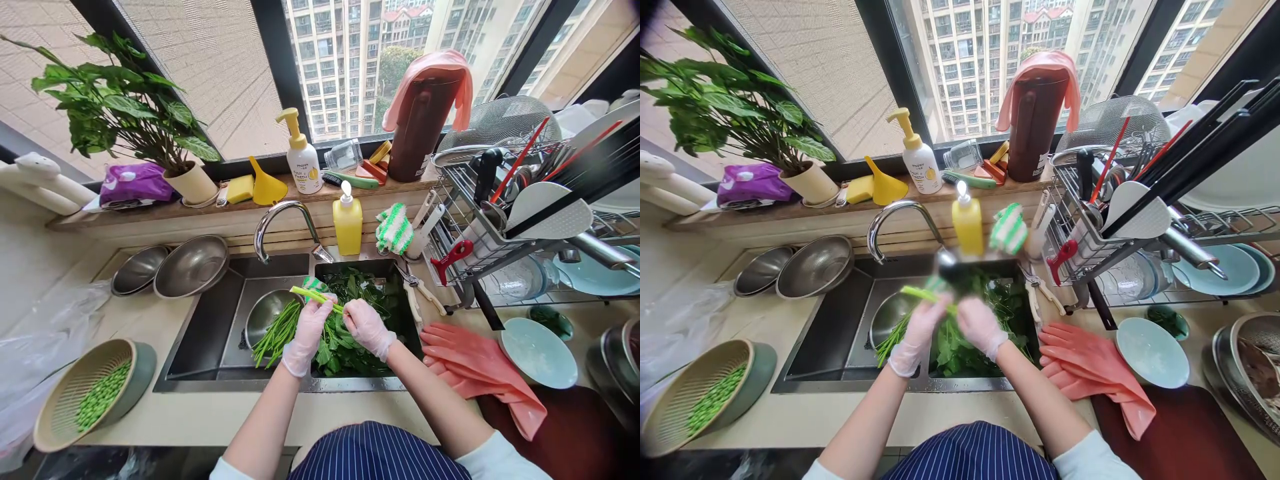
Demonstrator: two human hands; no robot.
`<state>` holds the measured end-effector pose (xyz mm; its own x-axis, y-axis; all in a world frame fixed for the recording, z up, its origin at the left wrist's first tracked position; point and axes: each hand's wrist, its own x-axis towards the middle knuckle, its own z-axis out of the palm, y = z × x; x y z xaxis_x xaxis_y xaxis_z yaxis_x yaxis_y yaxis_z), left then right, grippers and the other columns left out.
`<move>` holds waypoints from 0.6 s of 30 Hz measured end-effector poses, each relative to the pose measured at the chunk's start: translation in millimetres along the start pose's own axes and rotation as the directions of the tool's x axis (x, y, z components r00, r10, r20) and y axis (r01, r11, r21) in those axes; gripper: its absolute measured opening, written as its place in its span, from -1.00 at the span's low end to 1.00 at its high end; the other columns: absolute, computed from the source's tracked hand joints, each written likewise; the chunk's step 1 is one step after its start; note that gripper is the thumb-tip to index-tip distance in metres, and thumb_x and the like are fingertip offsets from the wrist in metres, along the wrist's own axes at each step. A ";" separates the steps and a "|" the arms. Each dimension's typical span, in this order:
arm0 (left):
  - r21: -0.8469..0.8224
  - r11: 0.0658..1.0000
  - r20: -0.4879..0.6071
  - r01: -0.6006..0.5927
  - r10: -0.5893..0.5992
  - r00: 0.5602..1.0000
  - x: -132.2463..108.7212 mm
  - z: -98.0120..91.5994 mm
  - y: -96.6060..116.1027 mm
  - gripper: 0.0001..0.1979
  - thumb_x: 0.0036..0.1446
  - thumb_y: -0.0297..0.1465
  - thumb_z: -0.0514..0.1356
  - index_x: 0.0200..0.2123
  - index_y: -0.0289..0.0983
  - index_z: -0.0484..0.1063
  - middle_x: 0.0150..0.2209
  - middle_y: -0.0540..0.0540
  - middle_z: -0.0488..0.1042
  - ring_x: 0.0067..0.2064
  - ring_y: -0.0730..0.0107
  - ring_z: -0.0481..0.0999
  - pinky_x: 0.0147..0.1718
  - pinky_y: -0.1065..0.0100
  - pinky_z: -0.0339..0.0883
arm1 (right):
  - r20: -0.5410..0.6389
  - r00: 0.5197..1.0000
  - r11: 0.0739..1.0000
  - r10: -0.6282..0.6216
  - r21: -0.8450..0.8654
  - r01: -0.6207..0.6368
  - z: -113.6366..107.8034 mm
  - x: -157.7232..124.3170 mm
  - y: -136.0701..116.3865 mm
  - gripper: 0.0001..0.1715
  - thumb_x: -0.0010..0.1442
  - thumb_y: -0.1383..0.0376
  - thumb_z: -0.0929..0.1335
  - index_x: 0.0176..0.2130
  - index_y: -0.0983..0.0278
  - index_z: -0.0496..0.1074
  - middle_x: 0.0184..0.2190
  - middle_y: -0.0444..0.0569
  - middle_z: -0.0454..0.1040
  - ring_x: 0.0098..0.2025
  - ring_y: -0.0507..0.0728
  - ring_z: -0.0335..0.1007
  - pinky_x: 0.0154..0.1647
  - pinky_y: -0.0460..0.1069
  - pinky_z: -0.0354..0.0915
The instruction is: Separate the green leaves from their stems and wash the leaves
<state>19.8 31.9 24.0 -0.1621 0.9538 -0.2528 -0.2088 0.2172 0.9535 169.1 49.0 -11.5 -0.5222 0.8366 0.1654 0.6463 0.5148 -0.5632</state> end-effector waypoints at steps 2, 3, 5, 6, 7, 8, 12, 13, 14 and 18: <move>0.024 1.000 -0.044 -0.011 0.013 0.999 1.0 2.3 -3.3 -0.66 -0.10 -0.20 0.31 -0.31 -0.33 0.46 -0.30 -0.10 0.49 -0.28 0.35 0.44 -0.28 0.35 0.31 | -0.057 0.998 0.999 0.032 0.025 -0.030 4.2 0.7 1.3 -0.83 0.17 0.38 0.15 -0.41 0.26 0.27 -0.43 0.00 0.31 -0.37 0.11 0.15 -0.34 -0.02 0.11; 0.047 0.999 -0.074 -0.027 0.030 0.997 1.6 3.2 -4.8 -0.66 -0.10 -0.19 0.31 -0.33 -0.33 0.45 -0.34 -0.08 0.48 -0.33 0.38 0.43 -0.32 0.36 0.30 | -0.087 0.995 0.998 0.056 0.039 -0.052 7.0 1.7 2.3 -0.83 0.15 0.39 0.15 -0.42 0.25 0.25 -0.44 0.00 0.30 -0.37 0.11 0.14 -0.34 -0.02 0.11; 0.125 0.988 -0.115 -0.086 0.100 0.988 2.5 4.6 -7.6 -0.70 -0.09 -0.19 0.30 -0.39 -0.32 0.43 -0.43 -0.04 0.44 -0.41 0.42 0.39 -0.36 0.38 0.28 | -0.134 0.982 0.987 0.133 0.112 -0.118 13.1 5.0 3.7 -0.84 0.15 0.38 0.14 -0.44 0.24 0.20 -0.48 -0.03 0.28 -0.40 0.10 0.14 -0.34 -0.02 0.12; 0.173 0.978 -0.126 -0.120 0.143 0.982 2.8 5.3 -8.8 -0.72 -0.07 -0.20 0.29 -0.43 -0.31 0.42 -0.47 -0.02 0.42 -0.43 0.43 0.37 -0.37 0.38 0.27 | -0.149 0.971 0.971 0.189 0.179 -0.162 16.1 7.4 3.4 -0.84 0.16 0.36 0.12 -0.44 0.24 0.19 -0.49 -0.05 0.26 -0.43 0.09 0.15 -0.36 -0.02 0.12; 0.219 0.964 -0.133 -0.151 0.183 0.974 3.2 6.1 -9.8 -0.74 -0.06 -0.20 0.28 -0.46 -0.30 0.41 -0.49 -0.01 0.41 -0.44 0.43 0.36 -0.37 0.37 0.27 | -0.157 0.954 0.942 0.254 0.262 -0.208 19.0 10.1 2.2 -0.83 0.18 0.34 0.10 -0.42 0.23 0.17 -0.51 -0.07 0.25 -0.46 0.08 0.14 -0.38 -0.03 0.12; 0.259 0.950 -0.140 -0.176 0.217 0.966 3.5 7.1 -10.5 -0.76 -0.05 -0.21 0.27 -0.49 -0.29 0.40 -0.50 -0.01 0.41 -0.44 0.42 0.36 -0.36 0.37 0.27 | -0.156 0.933 0.901 0.323 0.353 -0.253 21.9 13.1 0.2 -0.83 0.19 0.32 0.09 -0.41 0.22 0.15 -0.52 -0.10 0.24 -0.48 0.07 0.13 -0.40 -0.04 0.11; 0.359 0.918 -0.130 -0.172 0.231 0.964 5.7 10.9 -11.8 -0.76 -0.03 -0.20 0.24 -0.53 -0.27 0.41 -0.50 -0.02 0.43 -0.42 0.38 0.38 -0.35 0.37 0.26 | -0.099 0.826 0.692 0.555 0.606 -0.392 34.2 25.8 -9.8 -0.83 0.20 0.24 0.07 -0.39 0.20 0.11 -0.52 -0.15 0.22 -0.51 0.05 0.14 -0.46 -0.06 0.12; 0.381 0.911 -0.127 -0.157 0.219 0.967 6.3 11.1 -12.2 -0.75 -0.03 -0.20 0.24 -0.54 -0.27 0.40 -0.51 -0.02 0.42 -0.43 0.38 0.38 -0.36 0.37 0.25 | -0.078 0.804 0.653 0.590 0.631 -0.418 37.5 28.5 -10.4 -0.83 0.19 0.23 0.07 -0.40 0.20 0.11 -0.52 -0.15 0.23 -0.50 0.05 0.15 -0.46 -0.06 0.12; 0.404 0.903 -0.126 -0.145 0.212 0.969 6.9 10.7 -13.0 -0.74 -0.03 -0.19 0.24 -0.55 -0.27 0.40 -0.53 -0.02 0.42 -0.44 0.38 0.37 -0.37 0.38 0.24 | -0.064 0.785 0.624 0.616 0.647 -0.438 40.5 30.8 -9.6 -0.82 0.18 0.22 0.08 -0.41 0.20 0.11 -0.51 -0.15 0.24 -0.49 0.05 0.15 -0.46 -0.06 0.12; 0.457 0.879 -0.149 -0.134 0.224 0.963 7.5 3.5 -17.7 -0.73 -0.04 -0.19 0.24 -0.60 -0.25 0.37 -0.58 0.01 0.38 -0.48 0.39 0.36 -0.40 0.39 0.22 | -0.054 0.804 0.593 0.592 0.705 -0.389 46.2 33.8 6.2 -0.75 0.20 0.19 0.05 -0.40 0.21 0.16 -0.53 -0.15 0.26 -0.51 0.04 0.15 -0.47 -0.06 0.13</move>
<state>25.7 35.9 5.8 -0.3466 0.9365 -0.0541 0.2788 0.1579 0.9473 129.8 71.7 -46.8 -0.0071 0.9877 -0.1563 0.1944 -0.1520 -0.9691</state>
